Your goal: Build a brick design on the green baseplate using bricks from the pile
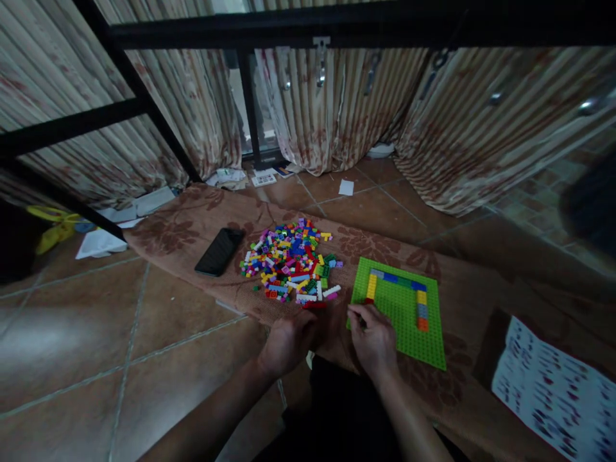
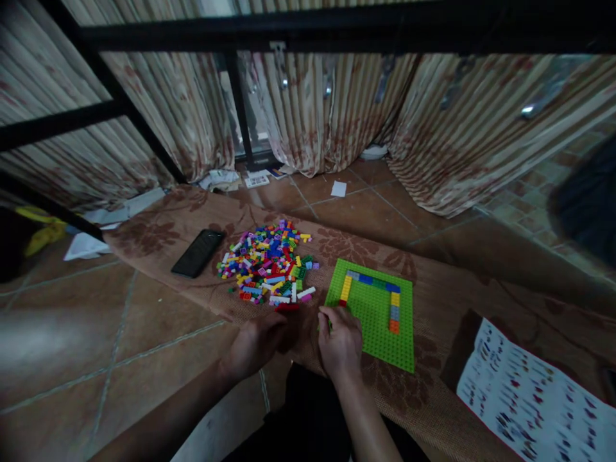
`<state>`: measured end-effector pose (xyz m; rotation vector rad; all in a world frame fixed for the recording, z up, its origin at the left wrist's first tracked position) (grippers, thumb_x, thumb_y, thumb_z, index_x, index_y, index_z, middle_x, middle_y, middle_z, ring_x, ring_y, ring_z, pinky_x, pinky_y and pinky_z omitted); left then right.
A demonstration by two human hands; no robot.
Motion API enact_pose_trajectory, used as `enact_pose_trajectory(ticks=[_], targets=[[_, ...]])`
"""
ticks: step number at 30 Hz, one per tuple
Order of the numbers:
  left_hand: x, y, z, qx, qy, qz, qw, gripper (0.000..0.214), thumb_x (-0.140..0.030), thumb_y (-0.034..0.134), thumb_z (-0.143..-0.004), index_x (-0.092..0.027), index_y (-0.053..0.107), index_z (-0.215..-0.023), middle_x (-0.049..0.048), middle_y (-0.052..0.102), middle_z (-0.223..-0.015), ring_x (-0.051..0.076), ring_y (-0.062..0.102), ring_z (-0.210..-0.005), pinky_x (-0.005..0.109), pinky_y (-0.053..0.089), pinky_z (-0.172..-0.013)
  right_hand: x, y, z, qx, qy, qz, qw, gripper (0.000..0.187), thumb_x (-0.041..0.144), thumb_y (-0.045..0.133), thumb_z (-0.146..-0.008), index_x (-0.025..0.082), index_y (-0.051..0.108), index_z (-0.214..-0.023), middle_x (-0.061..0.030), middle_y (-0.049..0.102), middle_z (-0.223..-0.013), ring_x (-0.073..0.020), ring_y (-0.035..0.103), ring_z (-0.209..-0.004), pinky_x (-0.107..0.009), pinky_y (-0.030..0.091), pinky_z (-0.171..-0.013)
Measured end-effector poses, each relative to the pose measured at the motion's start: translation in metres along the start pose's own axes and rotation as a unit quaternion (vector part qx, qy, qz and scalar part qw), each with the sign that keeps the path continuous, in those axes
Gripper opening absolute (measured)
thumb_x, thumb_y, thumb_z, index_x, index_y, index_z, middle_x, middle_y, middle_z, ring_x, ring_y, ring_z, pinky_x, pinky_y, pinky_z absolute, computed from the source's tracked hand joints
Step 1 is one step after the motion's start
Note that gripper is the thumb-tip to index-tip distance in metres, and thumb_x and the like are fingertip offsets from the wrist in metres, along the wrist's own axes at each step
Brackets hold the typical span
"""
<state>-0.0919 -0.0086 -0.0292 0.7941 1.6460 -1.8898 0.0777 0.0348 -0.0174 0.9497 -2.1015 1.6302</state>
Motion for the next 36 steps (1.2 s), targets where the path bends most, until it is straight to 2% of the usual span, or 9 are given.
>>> enact_pose_trajectory(ticks=[5,10,17,23,26,30,33,36], targets=[[0.016,-0.021,0.002,-0.044,0.005,-0.030,0.999,0.019,-0.021,0.046,-0.091,-0.021,0.065,-0.096,0.0053,0.069,-0.099,0.016,0.066,-0.087,0.024,0.049,-0.077,0.035,0.027,-0.023,0.067,-0.048,0.003,0.997,0.026,0.022,0.046,-0.092,0.021,0.070,-0.101,-0.0057,0.067,-0.093,-0.0201,0.060,-0.089,-0.033,0.045,-0.085],[0.022,-0.027,0.001,-0.045,-0.023,-0.078,0.996,0.019,-0.021,0.047,-0.091,-0.022,0.065,-0.097,0.0040,0.069,-0.098,0.017,0.068,-0.087,0.026,0.049,-0.082,0.065,0.057,-0.054,0.141,-0.099,0.051,0.984,0.028,0.015,0.051,-0.088,0.023,0.071,-0.107,-0.0064,0.062,-0.101,-0.0202,0.059,-0.092,-0.032,0.044,-0.087],[0.023,-0.025,-0.004,-0.059,-0.023,-0.070,0.996,0.018,-0.022,0.047,-0.091,-0.022,0.064,-0.098,0.0037,0.068,-0.098,0.015,0.066,-0.085,0.024,0.048,-0.076,0.064,0.080,-0.069,0.181,-0.126,0.100,0.970,0.030,0.015,0.064,-0.079,0.026,0.071,-0.106,-0.0071,0.060,-0.102,-0.0241,0.055,-0.101,-0.035,0.043,-0.090],[0.026,-0.020,-0.009,-0.059,-0.037,-0.083,0.994,0.018,-0.022,0.048,-0.090,-0.023,0.062,-0.101,0.0039,0.067,-0.102,0.018,0.067,-0.090,0.026,0.050,-0.079,0.071,0.090,-0.077,0.203,-0.141,0.103,0.963,0.015,0.019,0.066,-0.081,0.023,0.072,-0.095,-0.0076,0.062,-0.101,-0.0243,0.056,-0.101,-0.035,0.044,-0.091],[0.025,-0.021,-0.010,-0.060,-0.031,-0.085,0.994,0.017,-0.022,0.049,-0.089,-0.023,0.062,-0.101,0.0040,0.066,-0.101,0.018,0.067,-0.090,0.026,0.050,-0.079,0.077,0.079,-0.079,0.195,-0.125,0.092,0.968,0.011,0.019,0.062,-0.085,0.020,0.070,-0.093,-0.0080,0.065,-0.100,-0.0243,0.058,-0.100,-0.036,0.044,-0.090],[0.024,-0.023,-0.008,-0.066,-0.031,-0.085,0.994,0.017,-0.023,0.048,-0.090,-0.023,0.062,-0.100,0.0038,0.067,-0.102,0.017,0.067,-0.089,0.025,0.049,-0.078,0.072,0.046,-0.065,0.174,-0.068,0.011,0.982,0.018,0.022,0.052,-0.091,0.020,0.066,-0.101,-0.0062,0.070,-0.098,-0.0214,0.064,-0.091,-0.033,0.048,-0.083],[0.022,-0.023,-0.006,-0.069,-0.034,-0.062,0.995,0.019,-0.023,0.046,-0.092,-0.025,0.062,-0.102,0.0027,0.067,-0.103,0.015,0.066,-0.087,0.024,0.049,-0.077,0.043,0.014,-0.044,0.144,0.001,-0.071,0.987,0.023,0.031,0.050,-0.092,0.023,0.065,-0.108,-0.0050,0.072,-0.102,-0.0207,0.067,-0.089,-0.034,0.050,-0.082],[0.014,-0.021,-0.004,-0.079,-0.024,-0.024,0.996,0.020,-0.021,0.045,-0.092,-0.024,0.063,-0.102,0.0028,0.068,-0.102,0.015,0.066,-0.090,0.023,0.049,-0.077,-0.010,-0.013,-0.019,0.114,0.116,-0.145,0.976,0.030,0.041,0.053,-0.089,0.024,0.065,-0.111,-0.0054,0.073,-0.102,-0.0204,0.070,-0.080,-0.034,0.054,-0.074]])
Point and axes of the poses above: each hand's wrist, its own z-axis away from the middle knuckle, its own y-axis out of the palm, x = y × z, the point moved 10 cm from there along -z, towards the middle knuckle
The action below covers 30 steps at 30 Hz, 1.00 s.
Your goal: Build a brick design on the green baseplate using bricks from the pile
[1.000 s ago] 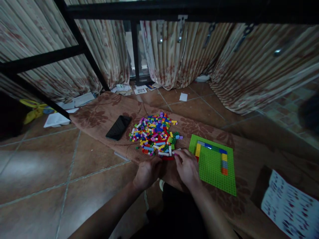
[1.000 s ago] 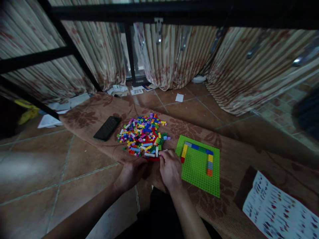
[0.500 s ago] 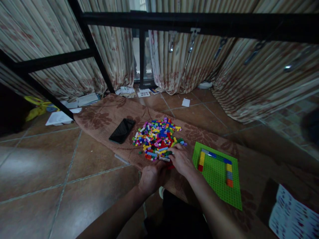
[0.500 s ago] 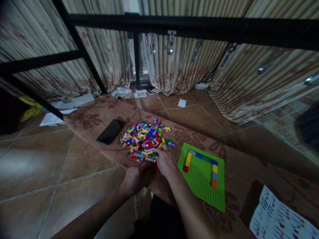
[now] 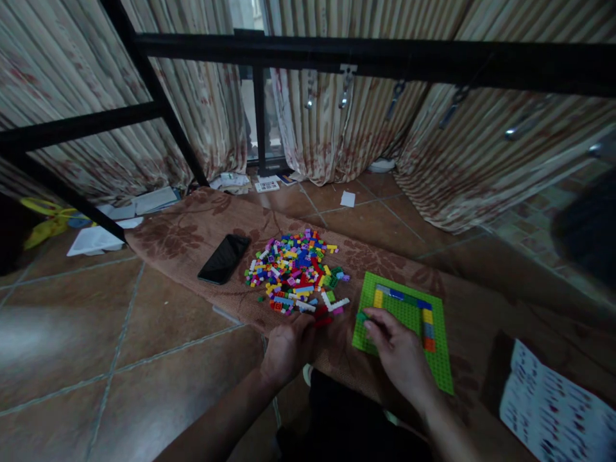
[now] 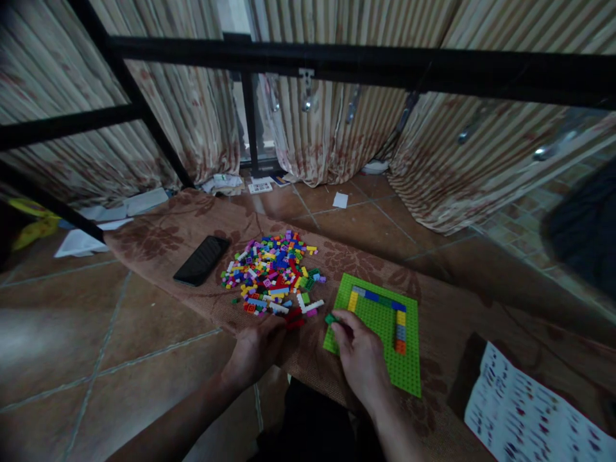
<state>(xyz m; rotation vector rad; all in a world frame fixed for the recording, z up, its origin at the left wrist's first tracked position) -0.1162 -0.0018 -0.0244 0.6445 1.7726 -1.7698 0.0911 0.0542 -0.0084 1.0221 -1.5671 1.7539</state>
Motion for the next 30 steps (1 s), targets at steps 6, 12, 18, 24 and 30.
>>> enact_pose_trajectory(ticks=[6,12,18,24,30], targets=[[-0.038,0.020,0.002,0.018,0.076,0.047,0.996,0.016,-0.020,0.049,-0.091,-0.022,0.062,-0.099,0.0048,0.067,-0.101,0.016,0.066,-0.086,0.025,0.052,-0.072,-0.072,-0.052,0.020,-0.080,0.135,-0.049,0.986,0.035,0.045,0.058,-0.083,0.020,0.069,-0.106,-0.0053,0.074,-0.086,-0.0223,0.071,-0.078,-0.035,0.054,-0.073],[-0.073,0.042,-0.011,0.014,0.148,0.052,0.988,0.014,-0.020,0.049,-0.092,-0.021,0.062,-0.098,0.0056,0.065,-0.096,0.017,0.064,-0.088,0.028,0.052,-0.076,-0.067,-0.049,0.005,-0.056,0.100,0.033,0.993,0.029,0.037,0.052,-0.084,0.020,0.071,-0.097,-0.0058,0.072,-0.091,-0.0204,0.068,-0.077,-0.037,0.051,-0.078],[-0.083,0.057,-0.026,0.010,0.158,0.008,0.987,0.016,-0.018,0.050,-0.090,-0.021,0.061,-0.101,0.0050,0.066,-0.100,0.018,0.064,-0.093,0.031,0.053,-0.084,-0.052,-0.057,0.005,-0.099,0.020,0.120,0.988,0.024,0.027,0.055,-0.082,0.018,0.070,-0.099,-0.0084,0.066,-0.098,-0.0215,0.063,-0.087,-0.037,0.049,-0.083],[-0.084,0.067,-0.036,0.008,0.160,-0.027,0.987,0.017,-0.018,0.052,-0.089,-0.020,0.062,-0.103,0.0064,0.066,-0.105,0.019,0.064,-0.096,0.033,0.053,-0.087,-0.049,-0.049,0.005,-0.062,-0.023,0.177,0.982,0.027,0.014,0.054,-0.082,0.017,0.068,-0.104,-0.0086,0.064,-0.102,-0.0217,0.061,-0.093,-0.037,0.048,-0.088],[-0.085,0.074,-0.039,0.009,0.167,-0.044,0.985,0.020,-0.018,0.053,-0.089,-0.021,0.062,-0.106,0.0058,0.065,-0.110,0.019,0.064,-0.100,0.033,0.054,-0.089,-0.048,-0.047,-0.001,-0.057,-0.033,0.196,0.978,0.022,0.014,0.053,-0.085,0.018,0.067,-0.101,-0.0076,0.064,-0.102,-0.0211,0.061,-0.093,-0.035,0.047,-0.087]])
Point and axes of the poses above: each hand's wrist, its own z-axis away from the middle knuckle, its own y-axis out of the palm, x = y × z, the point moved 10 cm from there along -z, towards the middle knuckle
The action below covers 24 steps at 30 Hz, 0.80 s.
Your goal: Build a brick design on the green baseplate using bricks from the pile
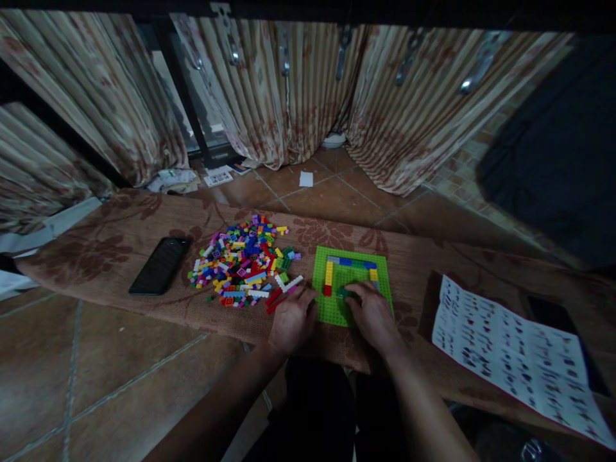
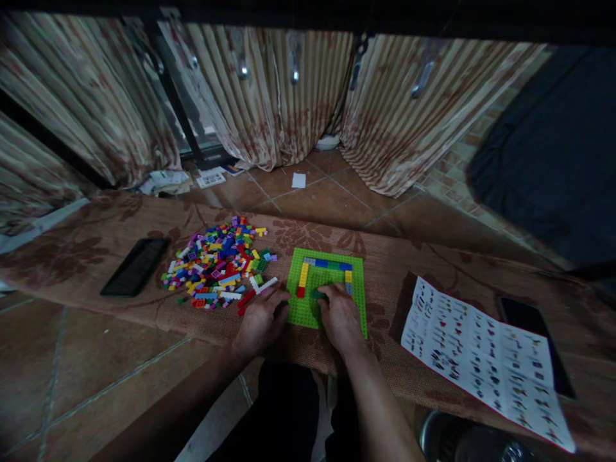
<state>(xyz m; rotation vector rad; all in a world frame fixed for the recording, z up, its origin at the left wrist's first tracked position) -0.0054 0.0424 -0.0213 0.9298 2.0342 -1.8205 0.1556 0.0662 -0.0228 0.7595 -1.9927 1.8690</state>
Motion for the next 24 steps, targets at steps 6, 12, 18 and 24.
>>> enact_pose_trajectory(ticks=[6,12,18,24], targets=[[0.000,0.003,-0.001,0.000,0.010,-0.012,1.000,0.021,-0.020,0.052,-0.090,-0.021,0.061,-0.109,0.0070,0.064,-0.114,0.020,0.064,-0.102,0.033,0.054,-0.090,0.010,0.009,-0.001,0.021,-0.024,-0.003,0.999,0.021,0.015,0.054,-0.087,0.019,0.067,-0.103,-0.0064,0.065,-0.100,-0.0198,0.061,-0.094,-0.032,0.046,-0.086],[-0.003,0.005,0.000,0.006,0.025,-0.024,0.999,0.028,-0.020,0.050,-0.091,-0.022,0.060,-0.117,0.0061,0.063,-0.115,0.019,0.063,-0.104,0.032,0.055,-0.091,0.010,0.011,-0.001,0.022,-0.016,0.007,1.000,0.022,0.013,0.056,-0.086,0.018,0.068,-0.103,-0.0070,0.065,-0.101,-0.0198,0.061,-0.095,-0.031,0.046,-0.087],[-0.016,0.015,-0.003,0.042,0.076,-0.088,0.992,0.040,-0.025,0.050,-0.092,-0.026,0.053,-0.132,0.0082,0.054,-0.129,0.021,0.060,-0.110,0.033,0.057,-0.087,0.014,0.011,-0.002,0.029,-0.018,0.011,0.999,0.023,0.012,0.056,-0.086,0.018,0.070,-0.102,-0.0068,0.064,-0.099,-0.0188,0.061,-0.091,-0.030,0.046,-0.085],[-0.026,0.025,-0.004,0.061,0.126,-0.182,0.973,0.040,-0.026,0.046,-0.094,-0.023,0.052,-0.134,0.0133,0.053,-0.130,0.029,0.054,-0.119,0.040,0.056,-0.087,0.012,0.010,-0.004,0.025,-0.007,0.000,1.000,0.024,0.011,0.057,-0.085,0.019,0.073,-0.102,-0.0065,0.065,-0.098,-0.0185,0.062,-0.090,-0.029,0.046,-0.086]])
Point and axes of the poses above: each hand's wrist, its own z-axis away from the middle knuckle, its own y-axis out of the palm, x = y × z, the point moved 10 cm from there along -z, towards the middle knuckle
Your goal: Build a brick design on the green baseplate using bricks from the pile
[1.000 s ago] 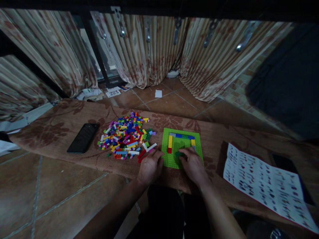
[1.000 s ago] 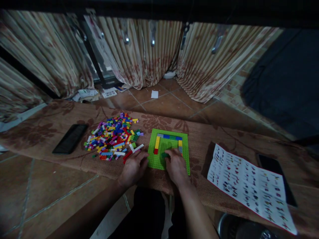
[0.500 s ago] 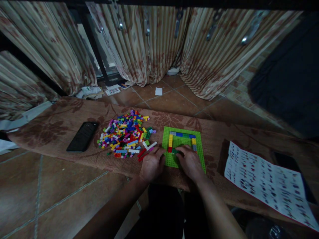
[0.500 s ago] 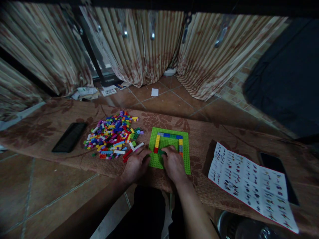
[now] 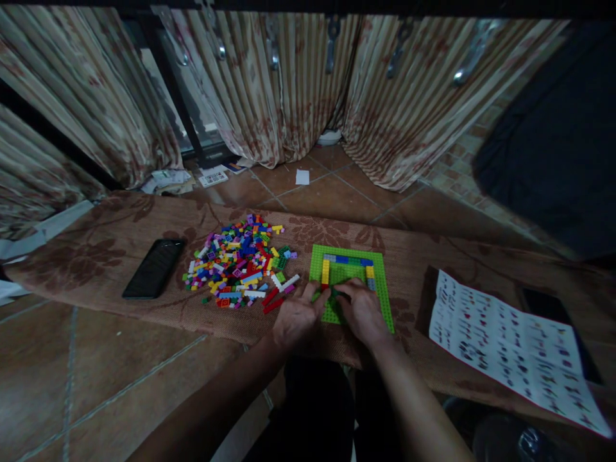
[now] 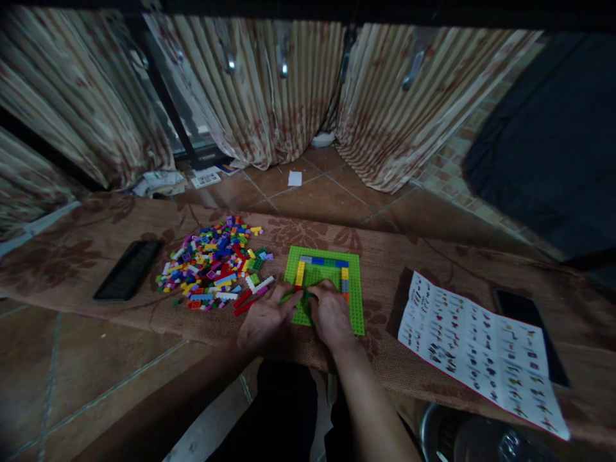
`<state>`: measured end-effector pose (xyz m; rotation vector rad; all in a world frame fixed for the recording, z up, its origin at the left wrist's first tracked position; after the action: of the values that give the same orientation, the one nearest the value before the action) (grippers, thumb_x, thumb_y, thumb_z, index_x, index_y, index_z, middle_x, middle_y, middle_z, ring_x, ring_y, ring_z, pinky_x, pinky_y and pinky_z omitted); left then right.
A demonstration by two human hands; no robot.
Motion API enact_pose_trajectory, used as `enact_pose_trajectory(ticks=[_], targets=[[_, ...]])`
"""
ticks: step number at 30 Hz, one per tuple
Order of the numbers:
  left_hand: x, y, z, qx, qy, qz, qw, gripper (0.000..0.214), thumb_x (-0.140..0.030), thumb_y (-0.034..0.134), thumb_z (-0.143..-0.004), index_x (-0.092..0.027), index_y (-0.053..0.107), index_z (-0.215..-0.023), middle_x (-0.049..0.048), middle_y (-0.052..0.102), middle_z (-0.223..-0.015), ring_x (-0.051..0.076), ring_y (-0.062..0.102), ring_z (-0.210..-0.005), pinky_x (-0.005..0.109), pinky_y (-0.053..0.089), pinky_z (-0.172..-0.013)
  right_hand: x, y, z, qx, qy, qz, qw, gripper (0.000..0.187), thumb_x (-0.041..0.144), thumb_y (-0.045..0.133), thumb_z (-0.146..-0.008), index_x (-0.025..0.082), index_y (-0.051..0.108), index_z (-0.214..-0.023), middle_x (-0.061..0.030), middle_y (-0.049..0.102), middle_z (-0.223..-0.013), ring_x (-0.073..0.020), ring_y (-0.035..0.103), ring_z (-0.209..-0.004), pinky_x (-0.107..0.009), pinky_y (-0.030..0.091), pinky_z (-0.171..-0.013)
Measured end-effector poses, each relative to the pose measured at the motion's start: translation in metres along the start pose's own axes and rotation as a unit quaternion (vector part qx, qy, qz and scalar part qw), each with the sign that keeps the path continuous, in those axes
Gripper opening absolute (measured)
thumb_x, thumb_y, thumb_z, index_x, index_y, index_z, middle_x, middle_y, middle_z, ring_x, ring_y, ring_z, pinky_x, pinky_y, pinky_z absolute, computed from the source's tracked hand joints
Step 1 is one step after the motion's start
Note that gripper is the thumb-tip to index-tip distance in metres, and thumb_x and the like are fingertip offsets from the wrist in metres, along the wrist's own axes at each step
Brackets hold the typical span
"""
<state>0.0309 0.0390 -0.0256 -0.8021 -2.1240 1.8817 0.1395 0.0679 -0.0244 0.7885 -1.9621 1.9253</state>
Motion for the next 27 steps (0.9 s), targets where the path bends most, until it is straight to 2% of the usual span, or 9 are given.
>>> enact_pose_trajectory(ticks=[9,11,14,19,27], targets=[[-0.007,0.009,-0.002,0.010,0.024,-0.048,0.998,0.041,-0.021,0.046,-0.093,-0.019,0.053,-0.133,0.0156,0.055,-0.131,0.031,0.057,-0.114,0.044,0.054,-0.088,-0.007,0.003,-0.005,-0.005,0.000,-0.011,1.000,0.020,0.012,0.060,-0.082,0.019,0.074,-0.094,-0.0064,0.067,-0.093,-0.0189,0.063,-0.088,-0.032,0.048,-0.085],[-0.012,0.012,-0.005,0.027,0.033,-0.062,0.997,0.038,-0.019,0.046,-0.093,-0.016,0.055,-0.130,0.0162,0.056,-0.129,0.029,0.060,-0.107,0.043,0.056,-0.082,-0.008,0.004,-0.007,0.001,0.005,-0.013,1.000,0.020,0.011,0.061,-0.081,0.019,0.074,-0.093,-0.0063,0.067,-0.093,-0.0187,0.063,-0.087,-0.031,0.048,-0.084],[-0.021,0.015,-0.012,0.056,0.056,-0.079,0.994,0.034,-0.015,0.042,-0.093,-0.011,0.060,-0.122,0.0179,0.059,-0.122,0.027,0.062,-0.097,0.040,0.056,-0.071,-0.010,0.007,-0.009,0.015,0.023,0.002,1.000,0.020,0.009,0.061,-0.080,0.018,0.074,-0.091,-0.0064,0.067,-0.092,-0.0184,0.063,-0.086,-0.030,0.048,-0.082],[-0.030,0.012,-0.021,0.084,0.078,-0.089,0.989,0.030,-0.011,0.039,-0.093,-0.008,0.063,-0.112,0.0163,0.061,-0.107,0.026,0.061,-0.094,0.037,0.054,-0.069,-0.006,0.008,-0.010,0.023,0.028,0.019,0.999,0.022,0.006,0.059,-0.080,0.017,0.075,-0.092,-0.0068,0.066,-0.092,-0.0173,0.063,-0.085,-0.027,0.046,-0.080],[-0.032,0.006,-0.015,0.091,0.074,-0.103,0.988,0.030,-0.007,0.047,-0.089,-0.009,0.061,-0.115,0.0143,0.062,-0.109,0.026,0.060,-0.103,0.039,0.053,-0.085,-0.007,0.003,-0.005,-0.005,0.031,-0.017,0.999,0.024,0.007,0.058,-0.079,0.018,0.074,-0.094,-0.0071,0.067,-0.092,-0.0184,0.062,-0.088,-0.029,0.047,-0.083]])
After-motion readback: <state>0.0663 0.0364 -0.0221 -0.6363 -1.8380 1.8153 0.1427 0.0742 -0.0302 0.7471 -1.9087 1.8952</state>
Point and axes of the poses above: each hand's wrist, its own z-axis away from the middle knuckle, its own y-axis out of the palm, x = y × z, the point moved 10 cm from there along -z, towards the middle knuckle
